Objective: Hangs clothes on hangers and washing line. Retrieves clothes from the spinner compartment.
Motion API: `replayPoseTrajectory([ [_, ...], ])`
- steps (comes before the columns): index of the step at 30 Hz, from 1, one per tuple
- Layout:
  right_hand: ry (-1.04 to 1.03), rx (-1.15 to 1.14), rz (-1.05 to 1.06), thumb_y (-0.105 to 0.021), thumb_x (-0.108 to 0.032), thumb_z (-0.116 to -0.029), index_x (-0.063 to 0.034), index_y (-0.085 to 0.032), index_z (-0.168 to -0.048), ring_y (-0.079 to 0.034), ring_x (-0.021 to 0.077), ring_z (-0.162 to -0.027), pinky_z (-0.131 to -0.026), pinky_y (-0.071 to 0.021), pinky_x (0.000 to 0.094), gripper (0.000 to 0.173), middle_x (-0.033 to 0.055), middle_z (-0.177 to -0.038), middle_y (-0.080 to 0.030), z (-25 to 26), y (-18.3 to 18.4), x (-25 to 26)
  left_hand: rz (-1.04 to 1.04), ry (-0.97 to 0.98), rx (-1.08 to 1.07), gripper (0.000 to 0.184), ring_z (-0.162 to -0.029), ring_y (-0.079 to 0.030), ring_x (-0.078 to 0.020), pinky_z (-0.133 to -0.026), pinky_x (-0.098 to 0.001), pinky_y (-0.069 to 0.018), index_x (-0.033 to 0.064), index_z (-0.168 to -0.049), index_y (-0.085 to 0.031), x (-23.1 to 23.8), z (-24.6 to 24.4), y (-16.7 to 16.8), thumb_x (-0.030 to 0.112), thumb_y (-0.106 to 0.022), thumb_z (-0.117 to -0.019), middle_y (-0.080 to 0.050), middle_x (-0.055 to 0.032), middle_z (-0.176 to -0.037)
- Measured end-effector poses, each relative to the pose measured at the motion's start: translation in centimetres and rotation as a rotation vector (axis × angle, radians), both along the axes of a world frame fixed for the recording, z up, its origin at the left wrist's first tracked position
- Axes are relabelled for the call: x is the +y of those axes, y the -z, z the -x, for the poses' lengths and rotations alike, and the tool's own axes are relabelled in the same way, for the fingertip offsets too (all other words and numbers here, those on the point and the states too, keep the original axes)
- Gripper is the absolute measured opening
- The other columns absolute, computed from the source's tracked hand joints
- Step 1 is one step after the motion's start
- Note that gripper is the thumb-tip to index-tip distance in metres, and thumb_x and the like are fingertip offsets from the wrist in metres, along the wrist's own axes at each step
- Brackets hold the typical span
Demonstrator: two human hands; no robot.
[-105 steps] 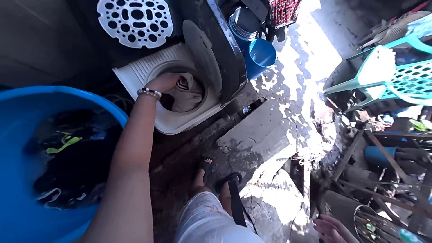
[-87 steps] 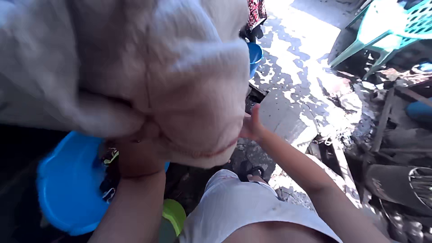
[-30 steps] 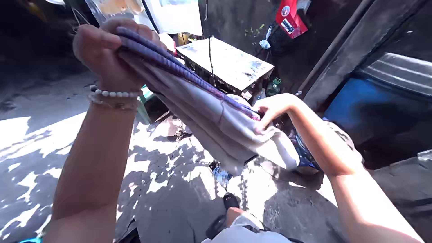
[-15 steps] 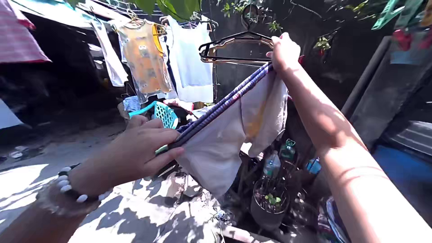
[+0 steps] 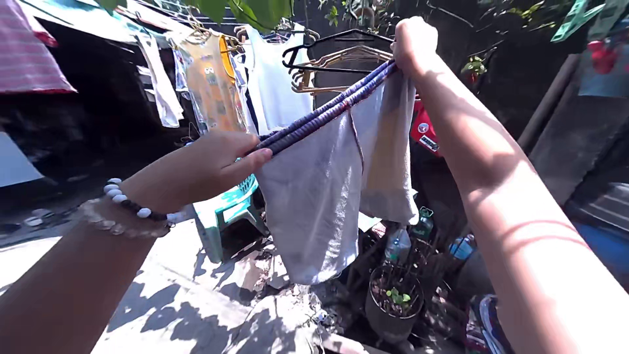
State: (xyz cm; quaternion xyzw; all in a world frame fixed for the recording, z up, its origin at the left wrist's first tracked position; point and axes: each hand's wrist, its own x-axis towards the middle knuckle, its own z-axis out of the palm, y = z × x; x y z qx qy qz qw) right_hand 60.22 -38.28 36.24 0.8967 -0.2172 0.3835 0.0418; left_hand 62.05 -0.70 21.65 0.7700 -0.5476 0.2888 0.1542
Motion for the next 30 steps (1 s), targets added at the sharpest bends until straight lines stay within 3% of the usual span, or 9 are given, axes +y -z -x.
replayPoseTrajectory([
  [2,-0.025,-0.002,0.019,-0.053,-0.014,-0.1015,0.0071,-0.064,-0.121,-0.058,0.0476,-0.126,-0.098,-0.0457,0.0674,0.03,0.0295,-0.132,-0.062,0.1,-0.9,1.8,0.053,-0.019,0.01,0.046,-0.059,-0.048,-0.0024,-0.054,-0.0241,-0.0377,0.011,-0.073,-0.056,0.0,0.3,-0.2,0.032,-0.033,-0.1075,-0.047,0.0045,-0.063],
  [5,-0.101,0.021,0.048,-0.051,-0.013,-0.1018,0.0095,-0.063,-0.121,-0.058,0.0482,-0.127,-0.1,-0.044,0.068,0.032,0.0309,-0.131,-0.062,0.1,-0.8,3.7,0.056,-0.132,0.11,0.055,-0.063,-0.055,-0.0169,-0.058,-0.0401,-0.0411,0.0037,-0.069,-0.057,0.2,0.3,0.1,0.029,-0.03,-0.1099,-0.051,-0.0054,-0.062],
  [11,-0.128,0.015,-0.035,-0.048,-0.017,-0.1038,0.0058,-0.061,-0.127,-0.057,0.0429,-0.13,-0.102,-0.0451,0.0637,0.035,0.0264,-0.137,-0.06,-1.9,-0.8,3.7,-0.059,-0.3,0.315,0.055,-0.061,-0.051,-0.026,-0.06,-0.0468,-0.0386,0.0005,-0.063,-0.051,-0.2,-1.0,0.2,0.018,-0.034,-0.112,-0.047,-0.0113,-0.06],
  [15,-0.169,-0.007,-0.08,-0.052,-0.017,-0.1034,0.0059,-0.059,-0.134,-0.054,0.0422,-0.134,-0.105,-0.043,0.0636,0.038,0.0264,-0.143,-0.056,-2.8,-1.7,4.7,-0.076,-0.577,0.533,0.053,-0.08,-0.064,-0.0368,-0.078,-0.0566,-0.0479,-0.0108,-0.081,-0.062,-1.7,-1.4,-1.7,0.022,-0.035,-0.1128,-0.064,-0.0256,-0.083],
  [19,-0.215,0.013,-0.085,-0.054,-0.018,-0.1021,0.0058,-0.062,-0.128,-0.055,0.0413,-0.133,-0.105,-0.0435,0.0629,0.036,0.0267,-0.139,-0.059,-4.1,-1.4,4.8,-0.08,-0.648,0.618,0.032,-0.079,-0.069,-0.0321,-0.082,-0.0529,-0.0546,-0.0097,-0.087,-0.069,-2.1,-2.1,-1.8,0.018,-0.063,-0.1028,-0.07,-0.0227,-0.086],
  [22,-0.234,-0.046,-0.07,-0.053,-0.017,-0.1026,0.0043,-0.062,-0.128,-0.058,0.0429,-0.129,-0.103,-0.0461,0.063,0.035,0.0267,-0.136,-0.061,-4.5,-1.1,5.4,-0.1,-0.619,0.523,0.012,-0.081,-0.067,-0.031,-0.08,-0.0525,-0.0519,-0.0045,-0.09,-0.073,-1.7,-1.5,-1.7,0.006,-0.072,-0.0936,-0.07,-0.0182,-0.086],
  [25,-0.304,-0.11,-0.031,-0.044,-0.022,-0.1086,0.0025,-0.056,-0.137,-0.058,0.043,-0.129,-0.104,-0.0455,0.0617,0.039,0.027,-0.134,-0.062,-4.4,-1.2,6.4,-0.07,-0.592,0.425,0.016,-0.102,-0.066,-0.0397,-0.091,-0.0597,-0.0485,-0.0017,-0.103,-0.075,-0.8,-1.0,-1.8,-0.006,-0.071,-0.0883,-0.07,-0.0228,-0.104],
  [28,-0.329,-0.193,-0.074,-0.04,-0.025,-0.1101,-0.001,-0.055,-0.14,-0.059,0.0396,-0.129,-0.105,-0.045,0.0589,0.041,0.0237,-0.133,-0.064,-2.9,0.3,8.0,-0.037,-0.599,0.334,0.029,-0.119,-0.052,-0.0508,-0.097,-0.064,-0.043,0.0015,-0.109,-0.077,1.6,-2.1,-1.2,-0.012,-0.065,-0.0872,-0.058,-0.0344,-0.121],
  [30,-0.385,-0.218,-0.112,-0.037,-0.028,-0.1112,0.0014,-0.054,-0.138,-0.062,0.0395,-0.124,-0.103,-0.0464,0.0586,0.043,0.0241,-0.127,-0.066,-1.2,2.9,8.6,-0.065,-0.657,0.352,0.029,-0.118,-0.054,-0.0517,-0.096,-0.0647,-0.0429,0.0005,-0.115,-0.076,3.6,-2.6,-0.7,-0.01,-0.06,-0.0922,-0.059,-0.0356,-0.121],
])
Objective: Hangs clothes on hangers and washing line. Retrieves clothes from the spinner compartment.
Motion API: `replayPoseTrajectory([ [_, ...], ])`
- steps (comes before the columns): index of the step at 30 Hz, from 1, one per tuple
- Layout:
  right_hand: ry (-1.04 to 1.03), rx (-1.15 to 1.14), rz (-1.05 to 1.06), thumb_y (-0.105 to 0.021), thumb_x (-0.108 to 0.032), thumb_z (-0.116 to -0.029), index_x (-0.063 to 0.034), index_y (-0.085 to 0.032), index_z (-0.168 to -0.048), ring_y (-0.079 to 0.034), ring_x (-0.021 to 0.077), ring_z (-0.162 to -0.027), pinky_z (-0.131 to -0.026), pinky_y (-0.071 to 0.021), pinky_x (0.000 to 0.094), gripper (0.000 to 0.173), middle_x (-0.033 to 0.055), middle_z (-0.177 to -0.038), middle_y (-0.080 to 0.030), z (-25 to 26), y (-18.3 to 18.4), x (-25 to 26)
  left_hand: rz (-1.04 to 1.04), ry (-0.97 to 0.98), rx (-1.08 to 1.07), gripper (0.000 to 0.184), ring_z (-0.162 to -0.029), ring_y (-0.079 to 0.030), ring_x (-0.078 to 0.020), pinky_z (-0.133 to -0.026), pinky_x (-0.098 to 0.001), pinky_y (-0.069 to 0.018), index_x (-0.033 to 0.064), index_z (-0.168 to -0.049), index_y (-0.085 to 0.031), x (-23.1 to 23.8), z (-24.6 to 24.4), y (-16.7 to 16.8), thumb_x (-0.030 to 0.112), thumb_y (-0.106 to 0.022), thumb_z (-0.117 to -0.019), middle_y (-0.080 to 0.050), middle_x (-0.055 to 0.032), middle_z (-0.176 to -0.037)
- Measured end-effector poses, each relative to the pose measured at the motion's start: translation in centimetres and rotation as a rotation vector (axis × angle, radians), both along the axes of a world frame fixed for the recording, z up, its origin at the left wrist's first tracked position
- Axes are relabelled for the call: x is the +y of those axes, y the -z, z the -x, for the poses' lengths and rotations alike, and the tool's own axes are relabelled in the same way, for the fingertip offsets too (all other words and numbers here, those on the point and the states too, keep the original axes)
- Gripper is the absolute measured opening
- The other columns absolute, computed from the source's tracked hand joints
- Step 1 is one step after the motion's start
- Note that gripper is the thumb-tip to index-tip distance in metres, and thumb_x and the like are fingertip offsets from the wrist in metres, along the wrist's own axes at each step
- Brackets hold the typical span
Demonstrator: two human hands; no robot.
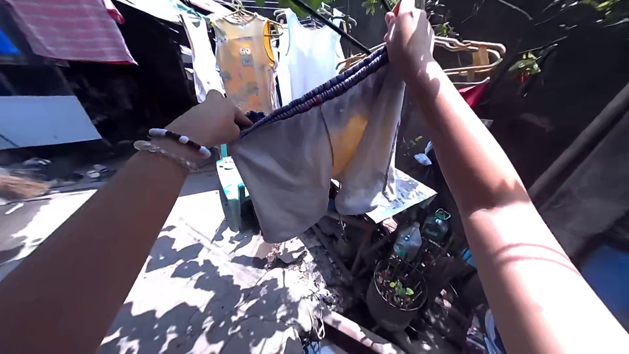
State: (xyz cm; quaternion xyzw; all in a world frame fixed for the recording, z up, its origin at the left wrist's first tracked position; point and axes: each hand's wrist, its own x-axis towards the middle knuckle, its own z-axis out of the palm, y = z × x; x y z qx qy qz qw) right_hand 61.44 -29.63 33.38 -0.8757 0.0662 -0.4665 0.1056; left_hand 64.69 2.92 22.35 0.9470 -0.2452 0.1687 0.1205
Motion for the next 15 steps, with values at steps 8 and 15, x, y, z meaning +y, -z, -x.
replayPoseTrajectory([
  [8,-1.045,-0.058,-0.37,-0.04,-0.018,-0.1098,-0.0077,-0.042,-0.114,-0.074,0.01,-0.084,-0.081,-0.0619,0.0308,0.012,-0.001,-0.09,-0.073,6.8,16.3,2.0,0.258,-0.103,0.564,0.04,-0.085,-0.063,-0.0193,-0.074,-0.0318,-0.0541,0.0053,-0.144,-0.05,7.3,1.7,1.9,0.004,-0.051,-0.1038,-0.064,-0.0201,-0.113],
  [15,-1.045,0.243,-0.157,-0.048,-0.023,-0.1078,-0.0086,-0.052,-0.109,-0.048,-0.0111,-0.056,-0.054,-0.0435,0.0086,0.016,-0.0151,-0.065,-0.05,15.0,27.2,4.5,-0.242,0.84,0.302,0.037,-0.076,-0.057,0.0172,-0.056,-0.0022,-0.0389,0.0241,-0.128,-0.067,18.1,-1.4,0.6,0.007,-0.048,-0.1006,-0.073,0.0158,-0.107],
])
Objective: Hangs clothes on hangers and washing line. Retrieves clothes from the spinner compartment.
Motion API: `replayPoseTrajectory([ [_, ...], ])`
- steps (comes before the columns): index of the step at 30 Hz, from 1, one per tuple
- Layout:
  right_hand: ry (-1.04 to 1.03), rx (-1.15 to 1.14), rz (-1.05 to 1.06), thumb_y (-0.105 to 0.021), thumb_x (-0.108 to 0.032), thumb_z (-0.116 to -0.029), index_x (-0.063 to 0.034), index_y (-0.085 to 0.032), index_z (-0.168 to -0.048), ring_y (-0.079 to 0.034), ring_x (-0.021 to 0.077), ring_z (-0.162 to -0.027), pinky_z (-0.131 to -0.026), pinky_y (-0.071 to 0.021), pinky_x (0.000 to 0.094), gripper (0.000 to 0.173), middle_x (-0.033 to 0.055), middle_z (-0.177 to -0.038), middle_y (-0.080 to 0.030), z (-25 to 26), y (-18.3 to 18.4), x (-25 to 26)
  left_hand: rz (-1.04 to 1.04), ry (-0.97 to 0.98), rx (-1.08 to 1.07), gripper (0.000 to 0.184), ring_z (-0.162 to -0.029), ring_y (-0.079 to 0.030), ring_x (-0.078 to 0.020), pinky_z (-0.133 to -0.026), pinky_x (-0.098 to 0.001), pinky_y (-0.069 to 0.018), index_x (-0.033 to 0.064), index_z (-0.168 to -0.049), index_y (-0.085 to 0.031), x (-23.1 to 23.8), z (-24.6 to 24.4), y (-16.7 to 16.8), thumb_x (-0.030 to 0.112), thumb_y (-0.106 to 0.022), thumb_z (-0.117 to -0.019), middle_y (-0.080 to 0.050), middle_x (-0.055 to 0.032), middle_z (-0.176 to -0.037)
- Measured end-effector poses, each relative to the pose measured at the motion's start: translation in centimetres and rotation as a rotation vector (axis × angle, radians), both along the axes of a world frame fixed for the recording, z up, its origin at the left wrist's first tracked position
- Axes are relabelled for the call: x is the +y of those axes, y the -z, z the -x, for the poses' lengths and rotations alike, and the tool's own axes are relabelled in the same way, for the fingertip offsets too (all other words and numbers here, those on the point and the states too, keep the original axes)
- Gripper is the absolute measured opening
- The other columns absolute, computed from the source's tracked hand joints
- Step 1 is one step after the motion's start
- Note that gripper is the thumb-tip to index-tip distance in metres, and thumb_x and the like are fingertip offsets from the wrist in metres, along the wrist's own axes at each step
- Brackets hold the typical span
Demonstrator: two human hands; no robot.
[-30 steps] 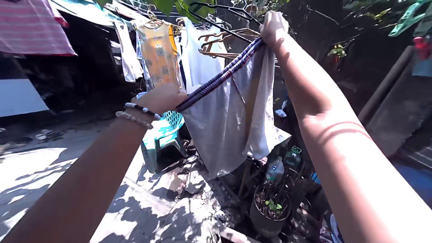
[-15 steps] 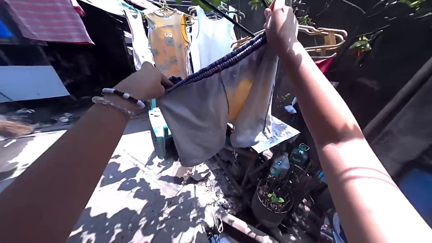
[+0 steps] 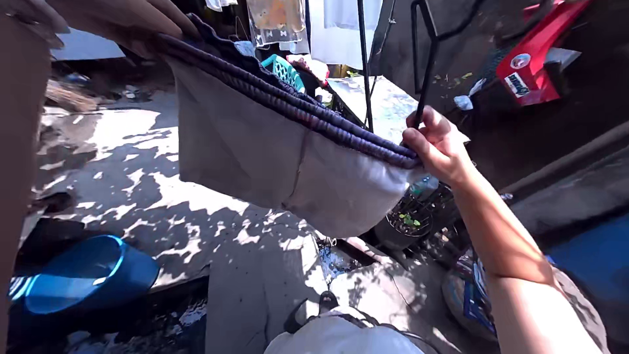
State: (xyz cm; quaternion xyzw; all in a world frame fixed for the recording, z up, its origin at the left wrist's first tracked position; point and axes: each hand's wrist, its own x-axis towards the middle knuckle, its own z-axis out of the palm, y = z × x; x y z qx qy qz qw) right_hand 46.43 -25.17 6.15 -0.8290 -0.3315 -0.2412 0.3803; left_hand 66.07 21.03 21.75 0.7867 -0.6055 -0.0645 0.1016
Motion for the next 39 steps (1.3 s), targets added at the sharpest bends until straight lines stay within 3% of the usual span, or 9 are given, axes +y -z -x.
replayPoseTrajectory([
  [5,-0.02,0.068,0.26,-0.043,-0.032,-0.1079,-0.0064,-0.057,-0.103,-0.038,-0.0077,-0.052,-0.049,-0.0358,0.0094,0.03,-0.0104,-0.064,-0.043,5.6,3.4,0.9,0.161,0.08,-0.151,0.031,-0.085,-0.06,0.007,-0.057,-0.0115,-0.0411,0.013,-0.122,-0.07,4.1,0.7,3.5,0.008,-0.051,-0.0981,-0.072,0.0068,-0.12],
  [9,0.125,0.003,0.407,-0.04,-0.03,-0.107,-0.004,-0.061,-0.099,-0.043,0.0026,-0.059,-0.056,-0.0381,0.0215,0.034,-0.0039,-0.067,-0.045,9.3,4.8,2.4,-0.001,0.019,0.204,0.063,-0.069,-0.063,0.0116,-0.049,-0.0051,-0.043,0.0556,-0.136,-0.057,6.0,0.3,4.0,0.01,-0.06,-0.0922,-0.073,0.017,-0.117],
  [13,0.01,-0.048,0.495,-0.039,-0.03,-0.1084,-0.0056,-0.063,-0.091,-0.047,0.0085,-0.055,-0.055,-0.0365,0.0272,0.039,-0.0015,-0.059,-0.05,12.2,6.6,4.4,-0.062,-0.045,0.157,0.043,-0.103,-0.059,0.0044,-0.082,-0.014,-0.0515,0.0059,-0.134,-0.062,3.3,9.5,5.6,0.003,-0.054,-0.0918,-0.064,-0.0021,-0.125],
  [17,-0.039,0.012,0.42,-0.036,-0.033,-0.1106,-0.0068,-0.059,-0.086,-0.046,0.0055,-0.059,-0.057,-0.037,0.0218,0.043,-0.0015,-0.063,-0.047,16.7,7.0,6.7,0.084,-0.232,0.243,0.035,-0.063,-0.06,0.0035,-0.051,-0.0162,-0.0476,0.0137,-0.113,-0.075,0.1,14.7,10.0,0.008,-0.045,-0.0953,-0.074,0.0036,-0.092],
  [20,0.026,0.1,0.309,-0.04,-0.031,-0.1095,-0.0062,-0.059,-0.087,-0.046,-0.0003,-0.064,-0.06,-0.0387,0.0156,0.039,-0.0028,-0.068,-0.048,20.3,7.2,7.2,0.166,-0.307,0.443,0.052,-0.121,-0.062,-0.0084,-0.095,-0.0288,-0.0559,0.0226,-0.152,-0.049,-1.7,18.5,12.2,0.044,-0.035,-0.1067,-0.051,0.0,-0.152],
  [23,0.131,0.183,0.21,-0.041,-0.03,-0.1086,-0.0084,-0.061,-0.091,-0.048,-0.0098,-0.064,-0.06,-0.0409,0.0079,0.034,-0.0088,-0.07,-0.052,23.7,7.3,7.2,0.266,-0.072,0.003,0.073,-0.148,-0.039,-0.029,-0.116,-0.0484,-0.0378,0.014,-0.16,-0.036,-2.4,21.9,14.1,0.06,-0.029,-0.1035,-0.029,-0.0144,-0.166],
  [26,0.191,0.251,0.071,-0.043,-0.031,-0.1093,-0.0093,-0.06,-0.091,-0.047,-0.0123,-0.063,-0.058,-0.0398,0.0056,0.033,-0.0109,-0.07,-0.052,27.3,7.3,8.2,0.325,-0.104,-0.395,0.084,-0.111,-0.06,-0.0546,-0.088,-0.0683,-0.0457,-0.0091,-0.137,-0.05,-4.7,24.1,17.6,0.065,-0.028,-0.103,-0.061,-0.0346,-0.121],
  [29,0.213,0.288,0.011,-0.043,-0.029,-0.1095,-0.0057,-0.06,-0.091,-0.049,-0.0117,-0.067,-0.062,-0.0414,0.0056,0.034,-0.0082,-0.073,-0.054,29.9,7.7,10.0,0.447,-0.064,-0.396,0.073,-0.074,-0.061,-0.0501,-0.064,-0.0623,-0.0457,-0.0103,-0.104,-0.053,-7.5,23.9,19.7,0.06,-0.036,-0.1047,-0.058,-0.0295,-0.082],
  [39,0.448,0.199,-0.074,-0.066,-0.034,-0.1001,-0.008,-0.072,-0.094,-0.06,-0.0041,-0.081,-0.074,-0.0494,0.0158,0.028,-0.0075,-0.082,-0.068,42.2,6.7,9.5,0.672,0.203,-0.375,0.072,-0.065,-0.064,-0.0397,-0.055,-0.0547,-0.0471,-0.0048,-0.093,-0.062,-12.9,19.9,26.4,0.064,-0.041,-0.1008,-0.063,-0.0233,-0.074],
])
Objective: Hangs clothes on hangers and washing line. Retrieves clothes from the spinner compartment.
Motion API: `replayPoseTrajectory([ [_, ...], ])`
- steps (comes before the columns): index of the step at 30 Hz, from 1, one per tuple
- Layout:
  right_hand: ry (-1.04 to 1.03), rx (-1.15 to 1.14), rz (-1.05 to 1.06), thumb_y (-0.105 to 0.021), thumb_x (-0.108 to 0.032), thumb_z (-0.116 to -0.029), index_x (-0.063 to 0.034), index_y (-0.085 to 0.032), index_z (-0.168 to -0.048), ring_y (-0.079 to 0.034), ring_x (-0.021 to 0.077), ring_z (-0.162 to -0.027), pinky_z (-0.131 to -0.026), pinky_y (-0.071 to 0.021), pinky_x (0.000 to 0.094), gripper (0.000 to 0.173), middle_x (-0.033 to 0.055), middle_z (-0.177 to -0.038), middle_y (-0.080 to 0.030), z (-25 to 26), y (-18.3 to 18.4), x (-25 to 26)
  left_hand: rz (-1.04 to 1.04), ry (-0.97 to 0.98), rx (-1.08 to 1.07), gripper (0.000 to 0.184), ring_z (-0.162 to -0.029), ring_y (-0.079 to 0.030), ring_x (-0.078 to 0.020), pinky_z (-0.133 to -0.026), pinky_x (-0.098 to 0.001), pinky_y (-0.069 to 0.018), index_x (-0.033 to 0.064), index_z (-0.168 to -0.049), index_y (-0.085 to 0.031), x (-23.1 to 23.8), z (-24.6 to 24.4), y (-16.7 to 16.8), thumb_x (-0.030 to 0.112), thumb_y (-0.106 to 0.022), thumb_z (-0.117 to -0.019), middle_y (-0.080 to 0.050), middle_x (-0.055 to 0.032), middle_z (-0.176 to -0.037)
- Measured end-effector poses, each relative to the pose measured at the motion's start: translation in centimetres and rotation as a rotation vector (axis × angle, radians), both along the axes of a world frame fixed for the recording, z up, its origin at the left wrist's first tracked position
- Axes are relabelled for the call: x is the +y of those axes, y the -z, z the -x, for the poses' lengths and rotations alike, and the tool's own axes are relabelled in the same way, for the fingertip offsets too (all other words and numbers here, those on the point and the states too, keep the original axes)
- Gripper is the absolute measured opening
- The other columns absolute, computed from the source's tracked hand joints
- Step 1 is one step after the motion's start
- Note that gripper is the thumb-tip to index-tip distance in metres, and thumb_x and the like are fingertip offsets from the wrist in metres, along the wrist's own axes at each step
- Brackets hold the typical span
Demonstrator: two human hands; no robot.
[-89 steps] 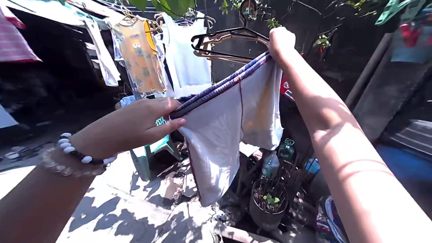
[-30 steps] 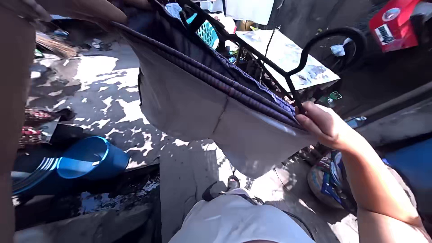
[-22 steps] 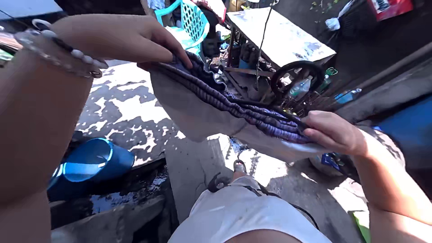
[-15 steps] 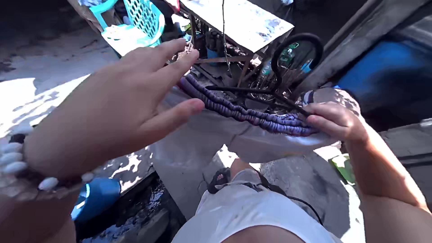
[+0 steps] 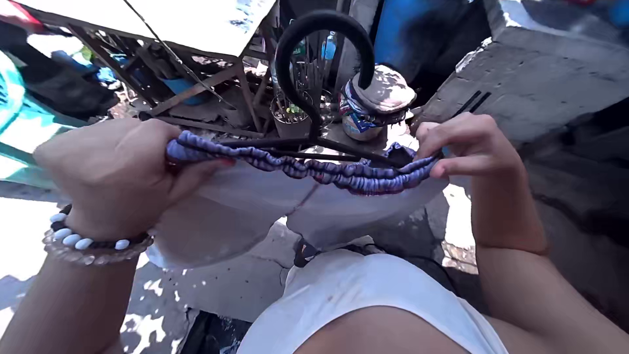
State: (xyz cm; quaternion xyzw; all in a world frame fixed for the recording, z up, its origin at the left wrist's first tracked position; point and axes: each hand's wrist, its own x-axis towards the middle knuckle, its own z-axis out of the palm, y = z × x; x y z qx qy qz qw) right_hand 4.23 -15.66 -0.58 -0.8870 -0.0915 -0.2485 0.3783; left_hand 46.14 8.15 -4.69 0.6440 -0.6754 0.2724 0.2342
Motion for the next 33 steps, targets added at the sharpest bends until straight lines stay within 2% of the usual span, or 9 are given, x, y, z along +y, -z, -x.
replayPoseTrajectory([
  [7,-0.052,-0.084,-0.084,-0.058,-0.037,-0.1039,-0.018,-0.061,-0.086,-0.059,0.0001,-0.085,-0.077,-0.0489,0.0192,0.027,-0.0078,-0.086,-0.059,9.8,-0.9,0.4,0.009,0.139,-0.048,0.062,-0.059,-0.062,-0.0333,-0.052,-0.0477,-0.0456,-0.0026,-0.082,-0.061,-5.0,5.8,0.4,0.053,-0.046,-0.1022,-0.062,-0.0185,-0.069],
  [11,0.142,0.019,-0.095,-0.053,-0.034,-0.107,-0.0105,-0.063,-0.107,-0.062,0.003,-0.104,-0.088,-0.0536,0.0214,0.026,-0.0028,-0.107,-0.064,16.8,0.1,-0.4,0.028,0.238,-0.04,0.06,-0.057,-0.06,-0.0317,-0.05,-0.0456,-0.0445,-0.0013,-0.08,-0.061,-8.3,11.8,1.1,0.053,-0.049,-0.1015,-0.059,-0.0163,-0.066],
  [15,0.576,0.186,-0.049,-0.042,-0.061,-0.1041,0.0007,-0.048,-0.146,-0.047,0.022,-0.141,-0.111,-0.0496,0.0414,0.075,0.0129,-0.154,-0.047,24.2,0.3,1.8,-0.03,0.148,0.055,0.055,-0.059,-0.061,-0.0311,-0.053,-0.048,-0.0475,-0.0004,-0.086,-0.063,-10.8,18.5,0.5,0.05,-0.051,-0.1026,-0.062,-0.0171,-0.07],
  [17,0.674,0.205,0.059,-0.044,-0.061,-0.1033,-0.0004,-0.047,-0.147,-0.058,0.0177,-0.129,-0.101,-0.0558,0.0348,0.075,0.0126,-0.143,-0.056,27.0,-0.2,3.7,-0.001,0.192,0.09,0.054,-0.065,-0.064,-0.0336,-0.058,-0.0514,-0.0493,-0.0008,-0.091,-0.063,-12.5,21.7,-0.5,0.052,-0.053,-0.1018,-0.065,-0.0193,-0.076],
  [19,0.79,0.186,0.254,-0.049,-0.042,-0.107,0.0017,-0.056,-0.136,-0.066,0.0085,-0.105,-0.091,-0.0559,0.0241,0.053,0.0097,-0.117,-0.068,28.8,-0.2,5.0,0.028,0.249,0.126,0.052,-0.073,-0.066,-0.0327,-0.064,-0.0508,-0.0517,-0.0012,-0.099,-0.062,-13.7,24.5,-1.5,0.05,-0.056,-0.1015,-0.066,-0.0197,-0.083],
  [22,0.983,0.014,0.482,-0.046,-0.028,-0.1102,0.005,-0.059,-0.106,-0.061,0.0131,-0.084,-0.076,-0.0525,0.0239,0.036,0.012,-0.091,-0.059,31.5,-0.3,5.1,0.034,0.307,0.216,0.048,-0.084,-0.068,-0.0302,-0.073,-0.0479,-0.0543,-0.0018,-0.107,-0.063,-15.4,27.3,-2.4,0.046,-0.059,-0.1018,-0.067,-0.0204,-0.093],
  [26,1.197,-0.024,0.704,-0.041,-0.03,-0.1112,0.0029,-0.058,-0.099,-0.059,0.0265,-0.086,-0.076,-0.0487,0.0352,0.039,0.0171,-0.089,-0.058,34.6,-0.9,6.1,-0.006,0.26,0.299,0.053,-0.081,-0.067,-0.027,-0.071,-0.0483,-0.0523,0.002,-0.106,-0.065,-17.3,29.3,-2.9,0.054,-0.057,-0.0997,-0.068,-0.0171,-0.091],
  [31,1.342,0.144,0.674,-0.057,-0.055,-0.0986,0.0051,-0.062,-0.124,-0.058,0.0386,-0.116,-0.099,-0.0474,0.0471,0.066,0.0252,-0.121,-0.061,34.3,-2.3,7.5,-0.015,0.27,0.257,0.05,-0.06,-0.06,-0.0234,-0.053,-0.0431,-0.0467,0.0033,-0.093,-0.064,-19.8,28.4,-1.4,0.051,-0.054,-0.1026,-0.063,-0.0131,-0.074],
  [33,1.356,0.128,0.738,-0.05,-0.045,-0.1064,0.0069,-0.064,-0.111,-0.067,0.0307,-0.092,-0.078,-0.0558,0.0392,0.054,0.022,-0.102,-0.066,33.3,-3.4,6.8,-0.015,0.328,0.274,0.048,-0.066,-0.063,-0.0237,-0.057,-0.0442,-0.0492,0.0042,-0.098,-0.065,-21.0,29.4,-2.0,0.051,-0.054,-0.1027,-0.065,-0.0133,-0.079],
])
